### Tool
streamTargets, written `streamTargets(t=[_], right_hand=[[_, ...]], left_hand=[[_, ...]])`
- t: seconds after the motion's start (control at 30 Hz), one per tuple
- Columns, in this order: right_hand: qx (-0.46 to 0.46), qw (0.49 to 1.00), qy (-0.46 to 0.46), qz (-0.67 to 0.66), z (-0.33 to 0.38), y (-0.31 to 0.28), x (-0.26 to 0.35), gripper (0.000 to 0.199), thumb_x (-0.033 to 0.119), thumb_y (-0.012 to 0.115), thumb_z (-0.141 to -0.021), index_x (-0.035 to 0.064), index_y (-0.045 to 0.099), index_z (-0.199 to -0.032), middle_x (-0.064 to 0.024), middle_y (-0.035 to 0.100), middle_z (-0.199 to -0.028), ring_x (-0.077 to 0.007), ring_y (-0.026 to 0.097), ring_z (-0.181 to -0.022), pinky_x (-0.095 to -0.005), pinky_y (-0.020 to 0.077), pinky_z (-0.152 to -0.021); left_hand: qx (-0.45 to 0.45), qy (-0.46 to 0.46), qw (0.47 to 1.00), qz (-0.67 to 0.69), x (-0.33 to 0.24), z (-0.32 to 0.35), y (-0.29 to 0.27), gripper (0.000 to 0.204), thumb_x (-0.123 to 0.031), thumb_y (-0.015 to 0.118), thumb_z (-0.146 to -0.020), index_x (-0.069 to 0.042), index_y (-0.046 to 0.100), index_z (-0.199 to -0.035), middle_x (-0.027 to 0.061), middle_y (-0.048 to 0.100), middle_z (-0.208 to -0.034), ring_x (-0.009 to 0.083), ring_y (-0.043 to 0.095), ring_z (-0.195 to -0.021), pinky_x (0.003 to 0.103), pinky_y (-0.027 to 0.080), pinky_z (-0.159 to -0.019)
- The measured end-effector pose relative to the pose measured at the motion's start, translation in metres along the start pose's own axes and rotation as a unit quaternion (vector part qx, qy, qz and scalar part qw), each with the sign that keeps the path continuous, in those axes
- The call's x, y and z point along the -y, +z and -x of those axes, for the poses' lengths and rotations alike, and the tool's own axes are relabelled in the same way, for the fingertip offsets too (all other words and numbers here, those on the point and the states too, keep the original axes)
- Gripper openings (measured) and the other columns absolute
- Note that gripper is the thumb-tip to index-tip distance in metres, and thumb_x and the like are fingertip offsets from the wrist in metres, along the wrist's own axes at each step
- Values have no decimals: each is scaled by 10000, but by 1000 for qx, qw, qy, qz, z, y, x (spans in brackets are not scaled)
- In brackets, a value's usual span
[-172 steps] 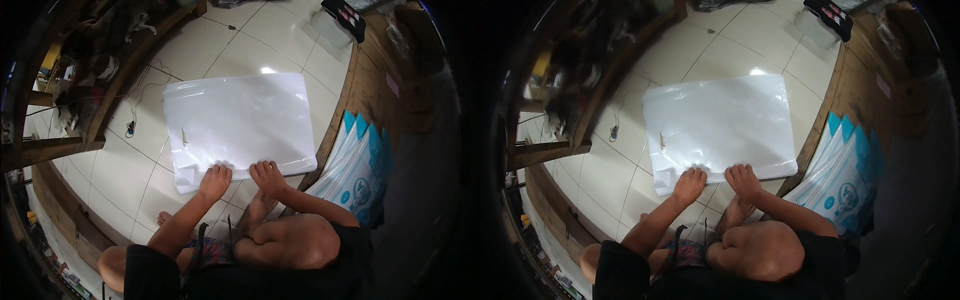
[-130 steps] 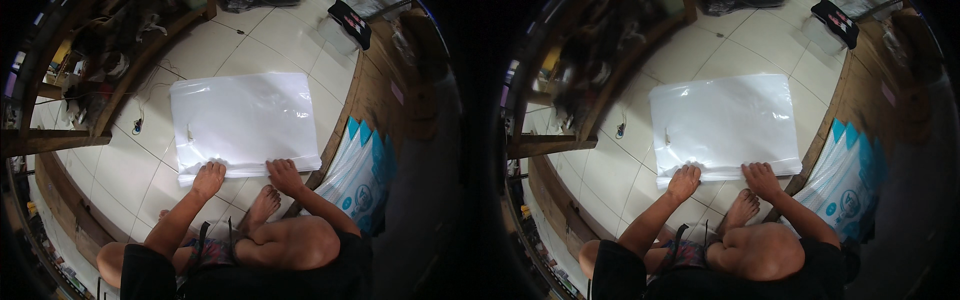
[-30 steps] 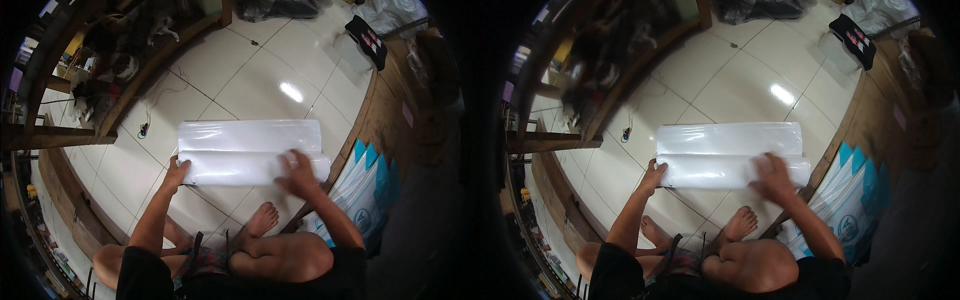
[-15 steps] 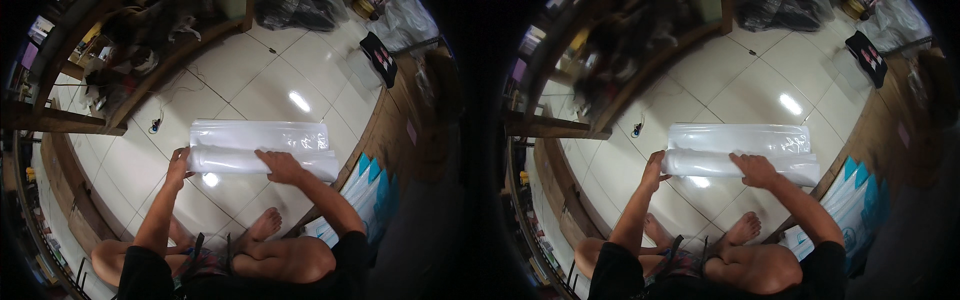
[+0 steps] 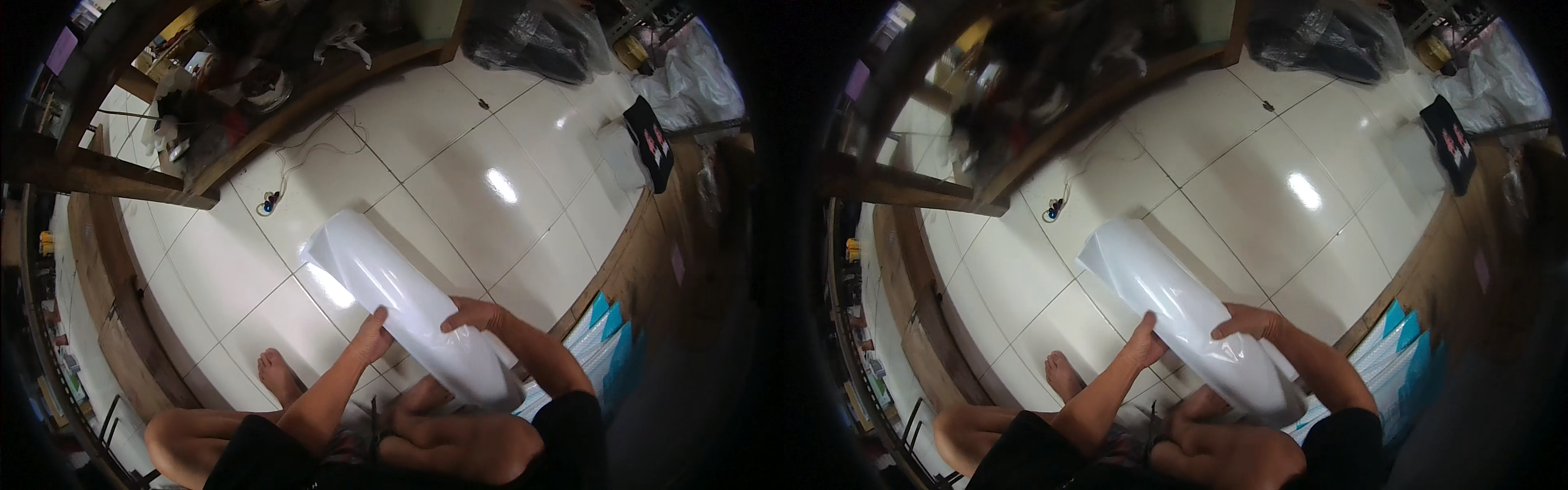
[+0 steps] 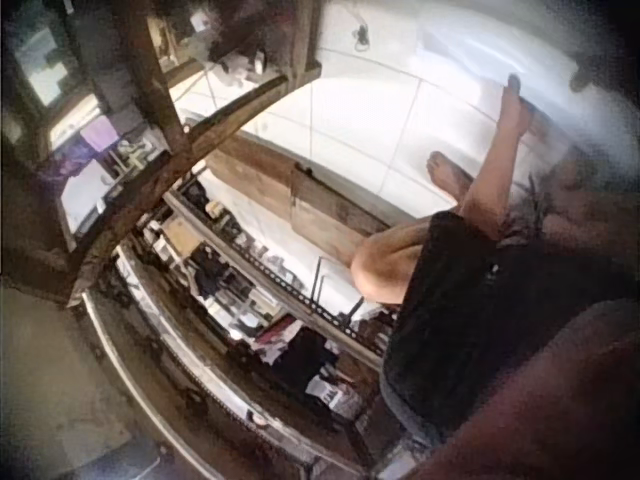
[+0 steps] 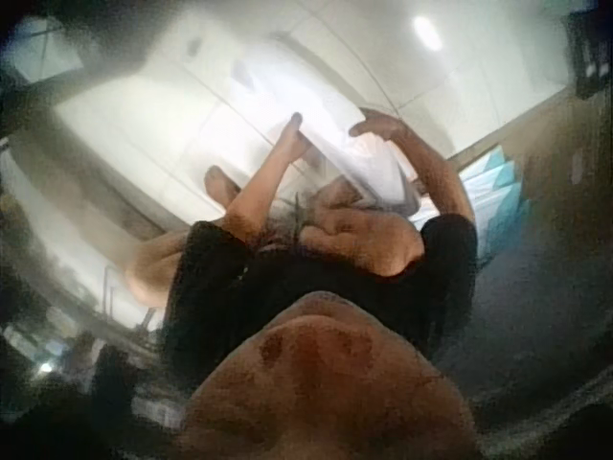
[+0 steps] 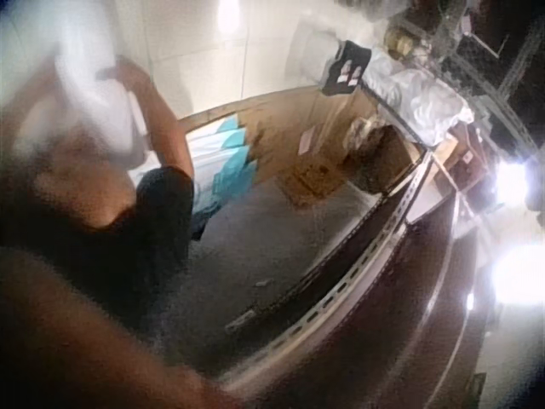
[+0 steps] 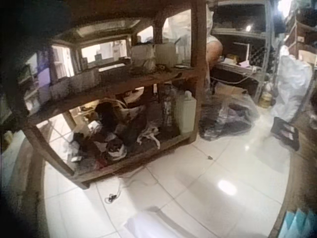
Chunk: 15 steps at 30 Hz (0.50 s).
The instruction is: The person sits on the floor and repeatedly folds white plastic sheets by hand. They smooth the sheets, fold them in half, and then roll them into a compact bundle, repeating this process multiple times.
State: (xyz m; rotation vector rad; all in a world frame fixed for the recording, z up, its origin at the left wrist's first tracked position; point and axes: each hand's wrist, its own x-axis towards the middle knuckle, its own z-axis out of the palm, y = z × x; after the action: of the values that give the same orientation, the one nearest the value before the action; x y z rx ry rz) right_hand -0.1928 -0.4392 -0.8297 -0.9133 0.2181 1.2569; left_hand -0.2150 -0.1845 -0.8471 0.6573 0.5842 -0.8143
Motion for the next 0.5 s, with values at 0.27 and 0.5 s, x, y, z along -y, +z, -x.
streamTargets(t=[0.27,0.5], right_hand=[[31,984,-130,-116,2,34,-8,967,253,864,-656,-36,378,-1441,-142,564,-1348,-244,539,-1233,-352,409,-1057],[24,961,-255,105,32,65,97,991,166,902,-608,-34,384,-1430,-122,569,-1349,-206,533,-1232,-357,428,-1040]], left_hand=[[86,100,989,-61,-33,7,26,857,-480,740,-827,-20,346,-1434,113,493,-1382,252,506,-1255,408,432,-1072],[70,390,902,-170,-110,66,134,748,-353,750,-820,33,417,-1367,112,549,-1287,226,552,-1158,349,435,-1000]])
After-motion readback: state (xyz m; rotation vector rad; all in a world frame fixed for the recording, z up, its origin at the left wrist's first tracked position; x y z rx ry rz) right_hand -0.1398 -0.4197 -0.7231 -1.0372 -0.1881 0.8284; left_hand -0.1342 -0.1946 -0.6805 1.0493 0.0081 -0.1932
